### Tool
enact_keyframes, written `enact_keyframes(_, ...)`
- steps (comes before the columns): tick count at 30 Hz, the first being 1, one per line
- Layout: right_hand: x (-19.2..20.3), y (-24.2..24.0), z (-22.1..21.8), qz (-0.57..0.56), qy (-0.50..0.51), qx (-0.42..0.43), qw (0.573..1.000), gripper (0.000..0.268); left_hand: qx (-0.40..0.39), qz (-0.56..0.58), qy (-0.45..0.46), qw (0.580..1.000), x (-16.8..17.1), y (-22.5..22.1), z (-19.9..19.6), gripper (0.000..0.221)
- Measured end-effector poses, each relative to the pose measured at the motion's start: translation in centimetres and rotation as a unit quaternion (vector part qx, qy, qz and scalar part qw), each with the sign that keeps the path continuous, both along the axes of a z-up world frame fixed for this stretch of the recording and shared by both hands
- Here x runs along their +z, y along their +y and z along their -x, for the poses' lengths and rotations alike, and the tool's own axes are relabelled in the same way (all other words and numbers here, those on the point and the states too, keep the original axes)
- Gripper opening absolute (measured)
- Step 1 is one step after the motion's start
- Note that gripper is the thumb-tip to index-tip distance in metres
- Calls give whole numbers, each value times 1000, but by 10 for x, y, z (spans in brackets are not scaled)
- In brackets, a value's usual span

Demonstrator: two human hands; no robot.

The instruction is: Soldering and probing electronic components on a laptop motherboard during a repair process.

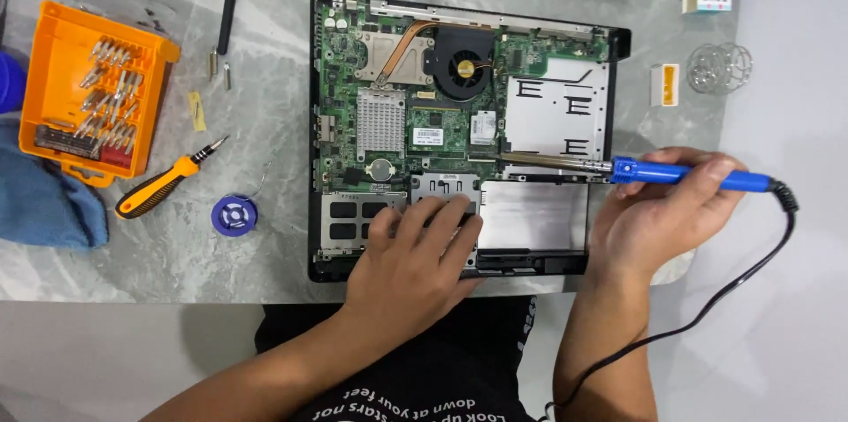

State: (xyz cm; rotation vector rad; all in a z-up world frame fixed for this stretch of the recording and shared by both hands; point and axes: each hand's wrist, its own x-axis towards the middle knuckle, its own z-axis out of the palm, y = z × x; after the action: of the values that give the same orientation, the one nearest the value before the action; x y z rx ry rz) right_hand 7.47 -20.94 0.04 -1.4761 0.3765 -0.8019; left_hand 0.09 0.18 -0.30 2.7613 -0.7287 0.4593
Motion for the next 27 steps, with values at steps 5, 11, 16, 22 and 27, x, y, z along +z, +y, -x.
enact_keyframes(5,2,1,-8,30,-2,42,999,28,4,-4,3,1000,-3,1,-3,72)
enact_keyframes(11,-1,2,-9,51,-2,65,997,28,1,1,11,1000,-2,1,-5,67)
enact_keyframes(16,-2,2,-9,53,7,65,996,29,-117,210,59,969,8,23,-5,33)
enact_keyframes(22,-11,-16,-9,8,13,61,998,28,150,228,-45,961,-28,112,25,21)
enact_keyframes(27,-42,-34,-7,-75,33,-2,997,18,298,86,134,941,-19,142,31,51)
